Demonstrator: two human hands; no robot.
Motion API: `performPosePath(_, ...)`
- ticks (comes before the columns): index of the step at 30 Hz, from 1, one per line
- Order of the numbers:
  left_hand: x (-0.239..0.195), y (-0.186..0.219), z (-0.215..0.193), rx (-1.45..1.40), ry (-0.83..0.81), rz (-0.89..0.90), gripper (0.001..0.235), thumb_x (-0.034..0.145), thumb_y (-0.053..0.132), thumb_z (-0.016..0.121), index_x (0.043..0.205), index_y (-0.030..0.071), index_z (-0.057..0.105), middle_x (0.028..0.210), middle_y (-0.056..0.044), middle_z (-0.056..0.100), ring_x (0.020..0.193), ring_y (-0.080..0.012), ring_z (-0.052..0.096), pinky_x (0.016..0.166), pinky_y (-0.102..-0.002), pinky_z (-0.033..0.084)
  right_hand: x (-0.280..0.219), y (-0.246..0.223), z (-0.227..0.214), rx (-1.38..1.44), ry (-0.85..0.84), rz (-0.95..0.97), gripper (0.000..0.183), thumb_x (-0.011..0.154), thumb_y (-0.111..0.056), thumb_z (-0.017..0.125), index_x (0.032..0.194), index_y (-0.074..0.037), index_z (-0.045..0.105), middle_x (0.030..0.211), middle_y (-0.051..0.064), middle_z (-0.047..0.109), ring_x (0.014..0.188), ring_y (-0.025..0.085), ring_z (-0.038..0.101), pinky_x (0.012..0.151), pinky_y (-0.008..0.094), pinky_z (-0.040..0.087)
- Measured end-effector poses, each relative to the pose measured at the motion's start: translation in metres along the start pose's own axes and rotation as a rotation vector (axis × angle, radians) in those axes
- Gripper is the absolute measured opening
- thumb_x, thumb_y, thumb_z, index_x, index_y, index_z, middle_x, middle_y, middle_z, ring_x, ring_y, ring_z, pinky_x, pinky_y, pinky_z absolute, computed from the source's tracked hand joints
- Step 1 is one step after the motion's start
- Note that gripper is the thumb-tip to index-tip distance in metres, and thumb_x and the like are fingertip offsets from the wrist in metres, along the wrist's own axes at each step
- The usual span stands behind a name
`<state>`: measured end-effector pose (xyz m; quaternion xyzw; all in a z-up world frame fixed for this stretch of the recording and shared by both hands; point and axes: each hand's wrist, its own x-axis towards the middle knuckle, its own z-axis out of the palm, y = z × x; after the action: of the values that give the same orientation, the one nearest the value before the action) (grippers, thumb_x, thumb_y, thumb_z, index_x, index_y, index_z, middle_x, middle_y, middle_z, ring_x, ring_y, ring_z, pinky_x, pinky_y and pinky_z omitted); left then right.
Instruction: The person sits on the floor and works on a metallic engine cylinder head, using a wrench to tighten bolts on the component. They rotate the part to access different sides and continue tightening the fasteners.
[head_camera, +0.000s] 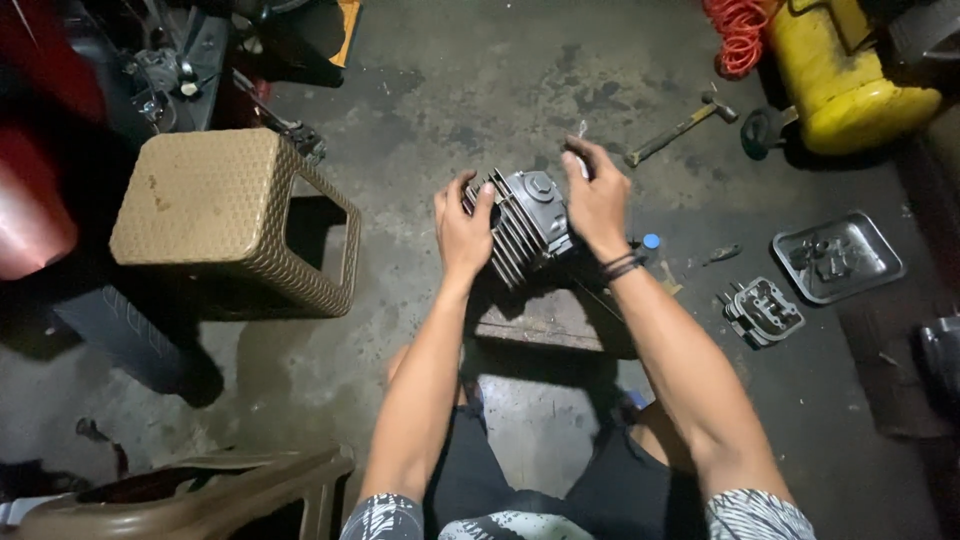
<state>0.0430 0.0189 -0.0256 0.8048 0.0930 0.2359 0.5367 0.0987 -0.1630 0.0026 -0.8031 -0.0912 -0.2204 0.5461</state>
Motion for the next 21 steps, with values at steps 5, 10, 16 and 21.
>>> performPosePath(5,0.014,0.009,0.002,0.040,0.026,-0.003,0.042,0.096,0.044,0.067,0.130,0.018,0.065,0.127,-0.022,0.056,0.128,-0.0453,0.055,0.112,-0.051,0.038,-0.011,-0.035,-0.051,0.174,-0.126,-0.075,0.031,0.107,-0.005,0.059,0.138,0.000,0.058,0.109,0.024,0.075,0.089,0.030,0.074,0.080,0.042,0.060)
performPosePath(10,0.022,0.013,-0.001,0.100,-0.071,-0.005,0.049,0.095,0.045,0.068,0.135,0.017,0.063,0.131,-0.025,0.056,0.129,-0.0491,0.053,0.114,-0.057,0.035,-0.035,-0.051,-0.074,0.050,-0.219,0.035,0.028,0.099,-0.011,0.072,0.127,-0.010,0.069,0.099,0.010,0.079,0.079,0.021,0.078,0.077,0.034,0.059)
performPosePath(16,0.025,0.012,0.000,0.198,-0.109,-0.067,0.062,0.090,0.059,0.067,0.141,0.024,0.057,0.134,-0.020,0.054,0.132,-0.0459,0.051,0.117,-0.055,0.031,-0.052,-0.047,-0.064,-0.228,-0.196,-0.160,0.015,0.093,-0.016,0.077,0.108,-0.020,0.077,0.089,0.005,0.079,0.087,0.031,0.075,0.074,0.038,0.057)
performPosePath(21,0.012,0.023,-0.003,0.265,-0.077,-0.141,0.059,0.093,0.056,0.065,0.141,0.023,0.055,0.133,-0.020,0.053,0.131,-0.0483,0.048,0.114,-0.058,0.034,-0.054,-0.038,-0.058,-0.268,-0.165,-0.086,0.015,0.087,-0.021,0.080,0.102,-0.022,0.078,0.084,0.002,0.078,0.082,0.027,0.076,0.074,0.037,0.057)
